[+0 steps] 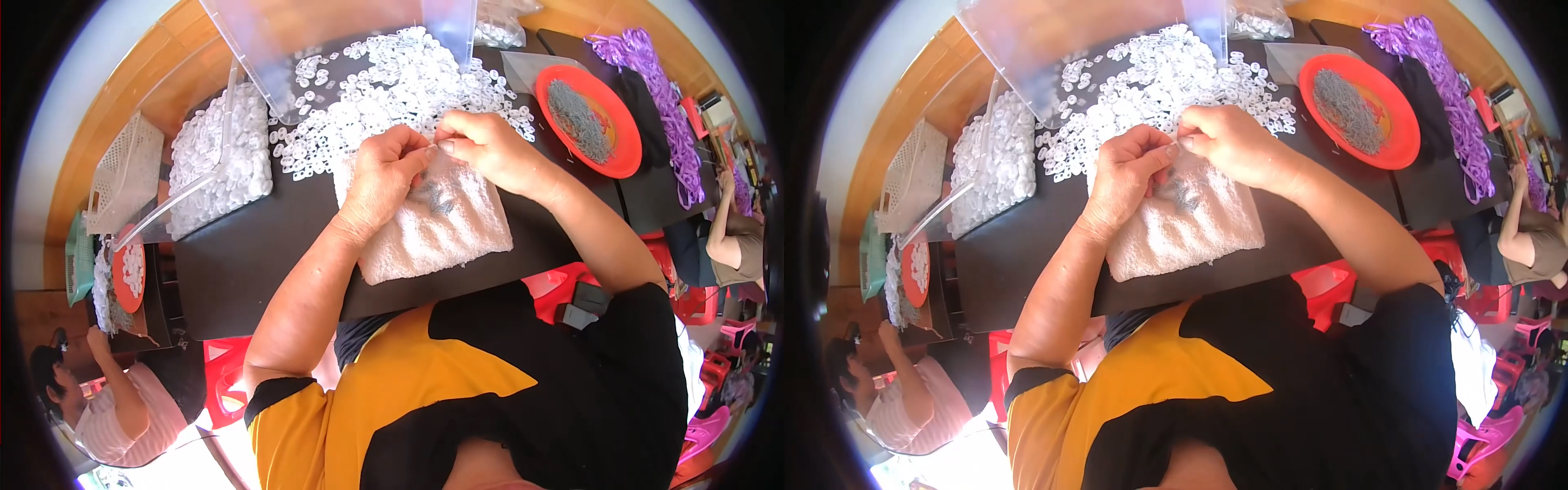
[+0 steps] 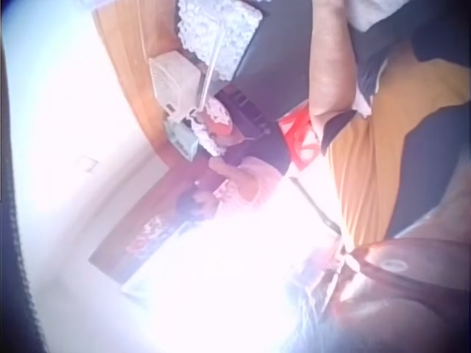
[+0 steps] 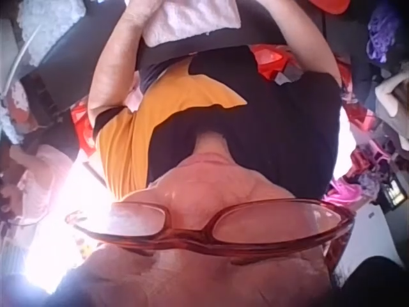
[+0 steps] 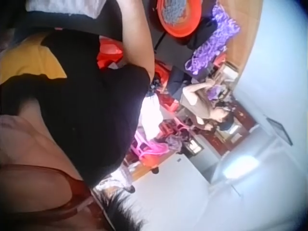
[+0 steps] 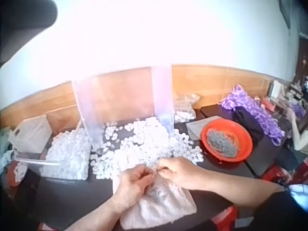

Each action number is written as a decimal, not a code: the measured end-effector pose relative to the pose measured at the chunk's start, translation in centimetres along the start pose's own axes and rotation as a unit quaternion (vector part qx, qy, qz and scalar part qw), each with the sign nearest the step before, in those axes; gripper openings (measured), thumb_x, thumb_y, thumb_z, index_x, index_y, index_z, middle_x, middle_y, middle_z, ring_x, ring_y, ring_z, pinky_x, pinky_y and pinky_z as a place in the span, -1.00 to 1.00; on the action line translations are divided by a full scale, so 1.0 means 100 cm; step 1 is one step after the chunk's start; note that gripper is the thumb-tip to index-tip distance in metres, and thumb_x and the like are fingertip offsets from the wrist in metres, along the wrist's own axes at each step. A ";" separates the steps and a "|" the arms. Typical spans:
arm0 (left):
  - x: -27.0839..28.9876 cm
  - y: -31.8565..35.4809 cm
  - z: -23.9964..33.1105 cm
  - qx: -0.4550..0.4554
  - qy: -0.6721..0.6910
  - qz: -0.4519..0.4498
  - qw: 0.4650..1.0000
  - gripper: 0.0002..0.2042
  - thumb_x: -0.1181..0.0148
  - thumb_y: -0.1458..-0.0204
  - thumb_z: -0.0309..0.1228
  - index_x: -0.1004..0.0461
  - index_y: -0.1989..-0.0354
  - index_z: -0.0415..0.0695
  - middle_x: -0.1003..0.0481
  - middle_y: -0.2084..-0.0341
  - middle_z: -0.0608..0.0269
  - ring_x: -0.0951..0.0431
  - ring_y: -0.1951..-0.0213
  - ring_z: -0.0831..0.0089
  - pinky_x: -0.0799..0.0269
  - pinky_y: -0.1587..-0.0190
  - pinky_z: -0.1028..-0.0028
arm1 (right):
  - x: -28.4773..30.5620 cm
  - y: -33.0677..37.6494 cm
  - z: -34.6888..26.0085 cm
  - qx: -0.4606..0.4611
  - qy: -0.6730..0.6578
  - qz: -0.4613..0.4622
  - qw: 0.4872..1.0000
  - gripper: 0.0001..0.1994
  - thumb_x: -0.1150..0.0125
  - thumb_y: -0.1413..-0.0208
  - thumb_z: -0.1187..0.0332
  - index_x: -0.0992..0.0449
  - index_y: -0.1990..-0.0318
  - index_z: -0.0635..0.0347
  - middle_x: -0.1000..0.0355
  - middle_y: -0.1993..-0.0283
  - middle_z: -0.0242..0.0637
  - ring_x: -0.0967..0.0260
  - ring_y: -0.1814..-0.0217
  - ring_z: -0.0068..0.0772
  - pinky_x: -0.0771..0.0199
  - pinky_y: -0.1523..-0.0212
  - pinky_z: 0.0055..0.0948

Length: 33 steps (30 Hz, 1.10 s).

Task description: Manually assemble small white plastic components by inserting pins or smaller pieces into them.

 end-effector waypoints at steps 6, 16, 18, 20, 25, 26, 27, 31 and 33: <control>0.004 -0.006 0.002 0.045 0.034 -0.008 0.998 -0.95 -0.19 0.03 -0.55 -0.48 0.46 -0.27 -0.41 0.65 0.37 -0.34 0.60 0.64 -0.28 0.52 0.57 | 0.016 -0.030 0.011 -0.011 0.226 -0.042 0.973 -0.88 -0.12 -0.08 0.43 -0.51 0.27 0.25 -0.52 0.35 -0.04 -0.49 0.25 0.02 -0.42 0.24 -0.14; 0.006 -0.008 -0.007 0.014 0.041 -0.037 0.998 -0.92 -0.23 0.02 -0.47 -0.51 0.44 -0.21 -0.42 0.64 0.40 -0.35 0.60 0.68 -0.18 0.57 0.63 | -0.020 -0.119 0.006 0.033 0.388 -0.009 0.921 -0.81 -0.13 0.06 0.45 -0.55 0.24 0.12 -0.54 0.35 -0.14 -0.51 0.25 -0.05 -0.43 0.28 -0.12; 0.005 -0.008 -0.005 0.011 0.034 -0.028 0.999 -0.93 -0.23 0.03 -0.48 -0.51 0.45 -0.21 -0.42 0.64 0.40 -0.35 0.60 0.67 -0.19 0.57 0.62 | -0.016 -0.121 0.009 0.049 0.343 0.015 0.938 -0.82 -0.14 0.06 0.44 -0.55 0.25 0.12 -0.54 0.36 -0.16 -0.51 0.26 -0.05 -0.43 0.28 -0.12; 0.004 -0.007 -0.001 0.015 0.034 -0.022 0.999 -0.95 -0.19 0.06 -0.53 -0.49 0.47 -0.25 -0.42 0.65 0.38 -0.35 0.60 0.64 -0.24 0.55 0.59 | -0.007 -0.112 0.012 0.086 0.253 0.070 0.961 -0.89 -0.19 0.03 0.42 -0.54 0.31 0.14 -0.52 0.41 -0.23 -0.50 0.34 -0.17 -0.43 0.30 -0.22; 0.007 -0.008 -0.003 0.025 0.056 -0.003 0.998 -0.96 -0.17 0.10 -0.56 -0.47 0.48 -0.28 -0.40 0.69 0.34 -0.35 0.64 0.63 -0.28 0.57 0.57 | 0.010 -0.056 -0.003 0.032 0.071 0.074 0.994 -0.88 -0.29 0.00 0.45 -0.53 0.30 0.24 -0.46 0.50 -0.38 -0.35 0.43 -0.64 -0.36 0.36 -0.51; 0.008 -0.009 -0.002 0.033 0.061 -0.001 0.998 -0.96 -0.18 0.09 -0.56 -0.48 0.48 -0.27 -0.41 0.69 0.34 -0.35 0.65 0.63 -0.27 0.58 0.57 | 0.009 -0.042 0.001 0.031 0.073 0.071 0.994 -0.88 -0.28 -0.02 0.43 -0.53 0.30 0.25 -0.47 0.50 -0.36 -0.36 0.44 -0.63 -0.37 0.36 -0.50; 0.009 -0.009 -0.003 0.041 0.065 0.001 0.997 -0.96 -0.19 0.08 -0.55 -0.48 0.48 -0.27 -0.41 0.69 0.33 -0.36 0.65 0.62 -0.26 0.60 0.58 | 0.005 -0.029 0.004 0.032 0.091 0.060 0.994 -0.89 -0.27 -0.03 0.44 -0.52 0.30 0.25 -0.48 0.50 -0.36 -0.37 0.43 -0.63 -0.37 0.35 -0.49; 0.008 -0.013 -0.004 0.021 0.067 0.003 0.998 -0.94 -0.20 0.06 -0.53 -0.49 0.47 -0.27 -0.42 0.70 0.34 -0.35 0.68 0.63 -0.20 0.66 0.59 | 0.008 -0.001 0.012 -0.010 0.167 0.041 0.985 -0.91 -0.21 -0.09 0.45 -0.51 0.28 0.27 -0.50 0.49 -0.34 -0.40 0.43 -0.61 -0.40 0.33 -0.50; 0.008 -0.012 -0.005 0.026 0.066 0.002 0.997 -0.94 -0.20 0.06 -0.53 -0.50 0.47 -0.27 -0.43 0.70 0.33 -0.35 0.68 0.63 -0.18 0.67 0.59 | 0.017 0.003 0.019 -0.015 0.123 0.065 0.990 -0.91 -0.15 -0.14 0.46 -0.50 0.28 0.31 -0.50 0.46 -0.36 -0.40 0.40 -0.60 -0.41 0.30 -0.50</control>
Point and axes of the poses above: each hand's wrist, its own y-axis away from the middle knuckle, its own x-axis out of the back of the hand, z = x × y, the point moved 2 cm from there along -y, towards the middle knuckle
